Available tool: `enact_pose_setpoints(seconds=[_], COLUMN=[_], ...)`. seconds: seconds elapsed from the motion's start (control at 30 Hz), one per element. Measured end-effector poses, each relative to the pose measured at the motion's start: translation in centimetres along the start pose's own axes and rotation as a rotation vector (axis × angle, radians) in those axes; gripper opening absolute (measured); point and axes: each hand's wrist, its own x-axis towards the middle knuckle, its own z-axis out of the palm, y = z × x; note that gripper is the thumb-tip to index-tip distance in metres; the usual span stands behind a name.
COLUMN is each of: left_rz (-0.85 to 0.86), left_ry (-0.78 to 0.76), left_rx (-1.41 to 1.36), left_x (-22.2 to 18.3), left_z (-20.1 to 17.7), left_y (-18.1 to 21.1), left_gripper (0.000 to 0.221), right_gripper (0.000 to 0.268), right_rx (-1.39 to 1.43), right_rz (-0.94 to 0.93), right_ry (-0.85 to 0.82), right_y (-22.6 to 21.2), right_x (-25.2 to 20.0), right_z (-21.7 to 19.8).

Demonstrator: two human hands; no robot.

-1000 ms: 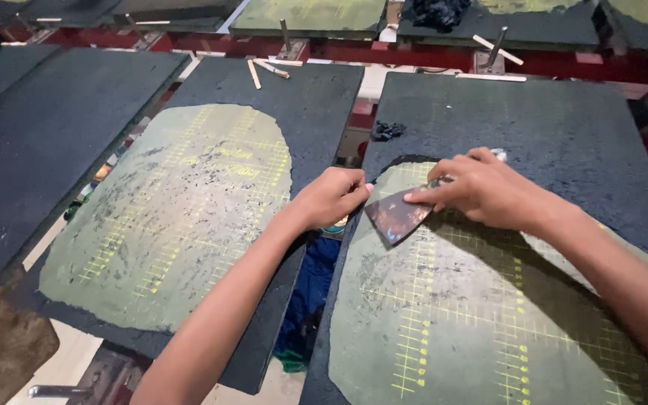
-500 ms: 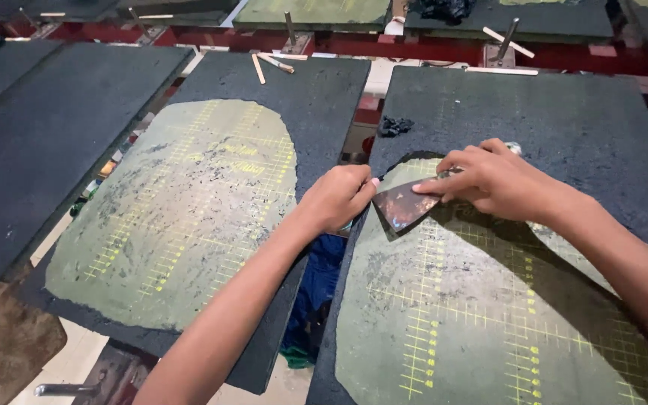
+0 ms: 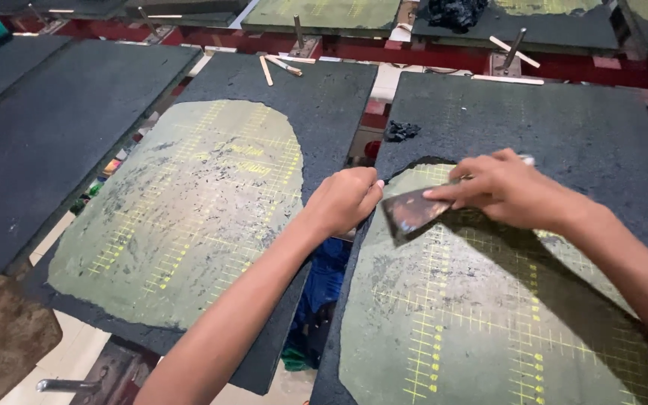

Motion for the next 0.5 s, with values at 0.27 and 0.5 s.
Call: enact_pose_setpoints(seconds=[0.27,0.5], left_rz=[0.125,0.117], left_ry=[0.124,0.125], left_rx=[0.149,0.183], left_x=[0.1,0.0], left_z=[1.4,1.1], left_y=[-0.9,-0.5], left_gripper=[0.029,0.027], right_gripper=[0.07,0.073], right_rx=[-0.057,-0.03], right_rz=[0.07,0.079], right_ry=[0.028,0.019], right_y=[2.2,3.1], right_x=[2.2,2.4], right_z=[-1.4,-1.2])
